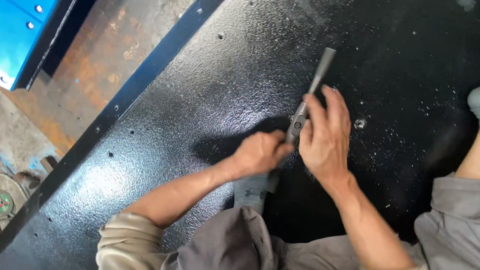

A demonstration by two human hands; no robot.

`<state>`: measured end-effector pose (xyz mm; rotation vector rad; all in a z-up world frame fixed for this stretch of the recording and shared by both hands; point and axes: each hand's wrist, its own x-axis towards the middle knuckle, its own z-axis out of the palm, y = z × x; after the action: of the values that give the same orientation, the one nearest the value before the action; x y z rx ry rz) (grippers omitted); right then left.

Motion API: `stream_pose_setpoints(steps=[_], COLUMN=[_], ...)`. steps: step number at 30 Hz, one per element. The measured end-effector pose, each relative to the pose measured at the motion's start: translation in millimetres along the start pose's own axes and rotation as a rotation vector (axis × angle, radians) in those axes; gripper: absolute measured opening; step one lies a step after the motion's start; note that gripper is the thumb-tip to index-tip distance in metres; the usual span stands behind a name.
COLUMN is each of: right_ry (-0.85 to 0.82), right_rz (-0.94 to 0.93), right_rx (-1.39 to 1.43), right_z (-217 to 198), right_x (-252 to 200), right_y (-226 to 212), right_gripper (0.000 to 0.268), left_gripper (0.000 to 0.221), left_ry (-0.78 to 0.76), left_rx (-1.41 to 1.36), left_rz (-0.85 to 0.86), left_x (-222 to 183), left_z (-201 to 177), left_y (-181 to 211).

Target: The person taps threads into holes on a large black metal plate using a manual tap wrench handle.

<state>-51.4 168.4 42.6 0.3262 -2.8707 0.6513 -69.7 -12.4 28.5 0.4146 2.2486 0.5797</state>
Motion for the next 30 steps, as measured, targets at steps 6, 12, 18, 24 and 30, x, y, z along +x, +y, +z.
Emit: stream_pose_setpoints(steps=[6,12,18,24,30], right_ry=[-0.351,-0.168,-0.082,-0.232,0.019], right_rz=[0.498,-0.14,0.2,0.03,0.374], right_rx=[0.497,-0.093,0.39,0.055,0.198], right_z=[26.6,5.8,14.0,0.6,0.2], right_x=[-22.5,5.1,-22.8,-10.0,-10.0], right_y=[11.9,8.1,3.8,14.4,-1.2], right_gripper=[0.07,0.046,0.056,0.056,0.057], left_gripper=[0.034,0.047,0.088,0.045,0.04], left_ry=[-0.228,0.21,0.311,0.359,0.087], left_rx=[0.011,0.152,0.35,0.471,-0.093], left_rz=[0.254,0.31,0.378,0.38,-0.034], left_x=[-22.1,-5.6,10.5,12.6,-4.9], left_z=[-40.8,-78.5,-51.1,-22.9,19.7], left_y=[32.5,22.1,8.9,-3.2,6.8])
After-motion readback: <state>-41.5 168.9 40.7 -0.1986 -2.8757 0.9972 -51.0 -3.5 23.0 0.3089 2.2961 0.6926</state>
